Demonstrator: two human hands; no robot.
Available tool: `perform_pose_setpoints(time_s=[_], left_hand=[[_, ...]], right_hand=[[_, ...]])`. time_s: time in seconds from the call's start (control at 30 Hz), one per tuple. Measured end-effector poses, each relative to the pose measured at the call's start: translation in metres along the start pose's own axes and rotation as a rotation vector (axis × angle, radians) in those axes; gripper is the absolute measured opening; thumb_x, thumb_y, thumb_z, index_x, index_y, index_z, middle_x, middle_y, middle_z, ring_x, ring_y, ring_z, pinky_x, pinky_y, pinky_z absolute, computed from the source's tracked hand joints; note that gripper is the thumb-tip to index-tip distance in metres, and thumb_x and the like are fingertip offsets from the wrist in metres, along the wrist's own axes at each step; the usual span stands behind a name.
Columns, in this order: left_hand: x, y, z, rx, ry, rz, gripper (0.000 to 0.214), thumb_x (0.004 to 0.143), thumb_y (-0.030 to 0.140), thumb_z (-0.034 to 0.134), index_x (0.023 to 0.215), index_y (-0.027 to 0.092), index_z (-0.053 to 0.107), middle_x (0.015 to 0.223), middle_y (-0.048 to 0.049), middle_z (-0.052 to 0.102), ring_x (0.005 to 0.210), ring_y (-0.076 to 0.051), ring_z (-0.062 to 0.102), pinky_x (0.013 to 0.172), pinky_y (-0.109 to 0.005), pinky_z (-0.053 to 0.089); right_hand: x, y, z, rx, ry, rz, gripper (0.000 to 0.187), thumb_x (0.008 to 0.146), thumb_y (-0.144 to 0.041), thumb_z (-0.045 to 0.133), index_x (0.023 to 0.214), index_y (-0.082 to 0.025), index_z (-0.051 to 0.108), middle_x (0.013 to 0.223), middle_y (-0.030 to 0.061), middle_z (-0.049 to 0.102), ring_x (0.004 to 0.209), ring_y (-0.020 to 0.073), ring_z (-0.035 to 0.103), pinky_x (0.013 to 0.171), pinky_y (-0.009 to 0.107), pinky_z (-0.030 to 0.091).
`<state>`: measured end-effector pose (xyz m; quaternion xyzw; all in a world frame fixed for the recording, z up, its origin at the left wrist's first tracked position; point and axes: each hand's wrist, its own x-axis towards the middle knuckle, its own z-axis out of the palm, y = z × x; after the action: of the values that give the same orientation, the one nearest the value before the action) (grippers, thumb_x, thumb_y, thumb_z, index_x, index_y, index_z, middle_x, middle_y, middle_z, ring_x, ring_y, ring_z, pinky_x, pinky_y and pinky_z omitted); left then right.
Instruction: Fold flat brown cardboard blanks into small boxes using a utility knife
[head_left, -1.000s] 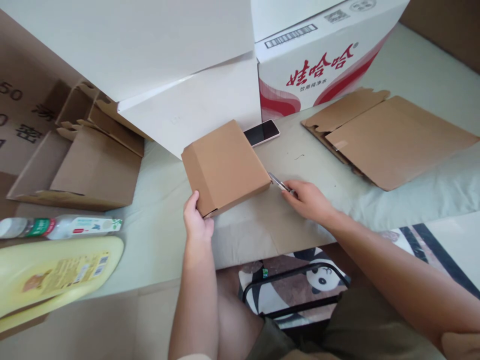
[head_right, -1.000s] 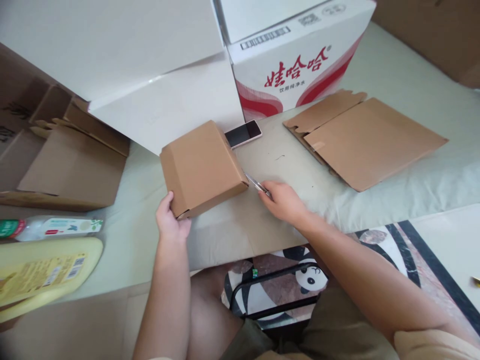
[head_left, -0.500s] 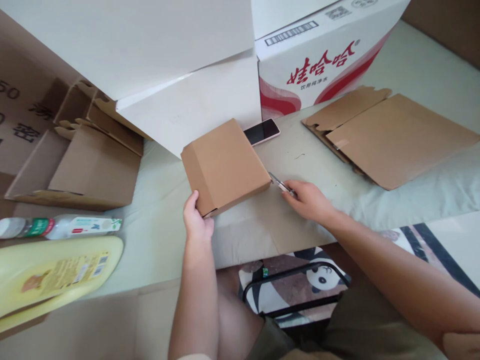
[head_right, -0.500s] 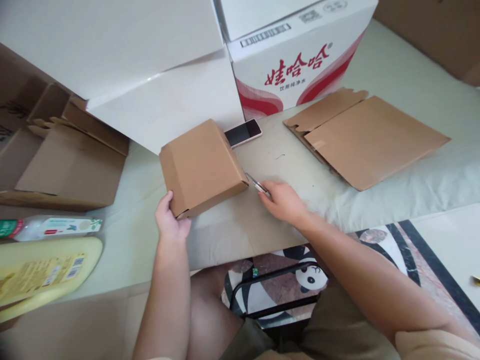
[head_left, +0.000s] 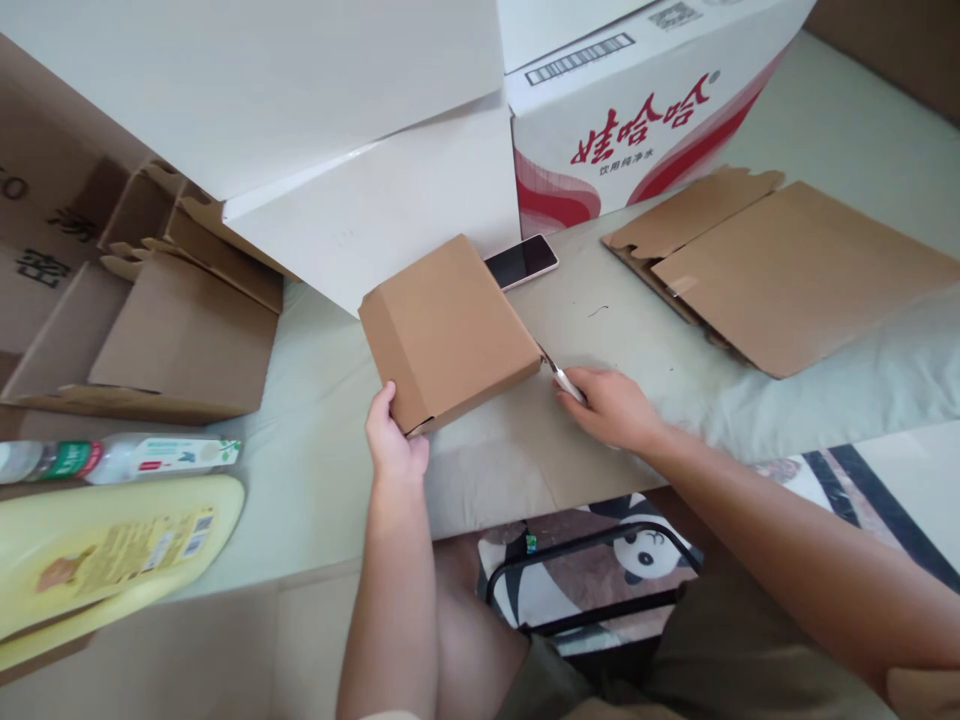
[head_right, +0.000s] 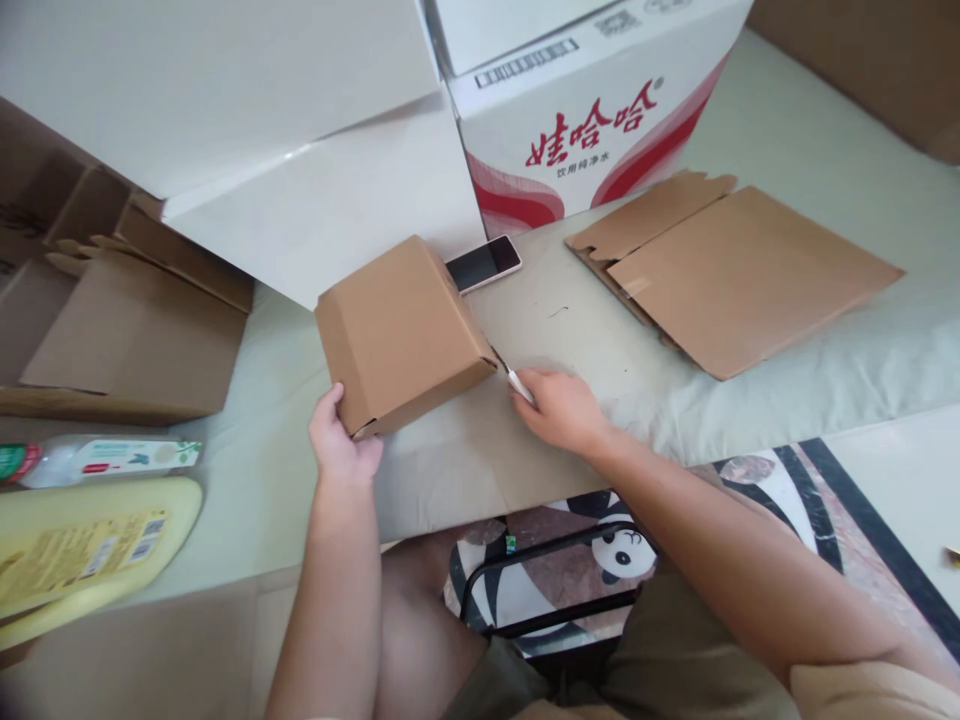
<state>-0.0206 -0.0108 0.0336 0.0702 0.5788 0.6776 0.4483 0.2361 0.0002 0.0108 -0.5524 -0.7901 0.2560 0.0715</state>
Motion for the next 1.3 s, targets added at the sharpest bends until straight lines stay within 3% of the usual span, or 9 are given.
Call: perform_pose_setpoints(time_s=[1.3], left_hand=[[0.0012, -0.0013, -0.0002, 0.004, -0.025, -0.013, 0.023, 0.066, 0.035, 0.068, 0.082, 0.019, 0.07, 0.082, -0.002, 0.072, 0.072, -0.017, 0.065, 0.063, -0.027, 0.047]], right_hand=[[-0.0005, 0.002, -0.0034, 0.004, -0.017, -0.026, 0.02, 0.092, -0.032, 0.04, 0.086, -0.021, 0.056, 0.085, 0.0069, 0.067, 0.074, 0.0201, 0.058, 0.063, 0.03, 0.029]])
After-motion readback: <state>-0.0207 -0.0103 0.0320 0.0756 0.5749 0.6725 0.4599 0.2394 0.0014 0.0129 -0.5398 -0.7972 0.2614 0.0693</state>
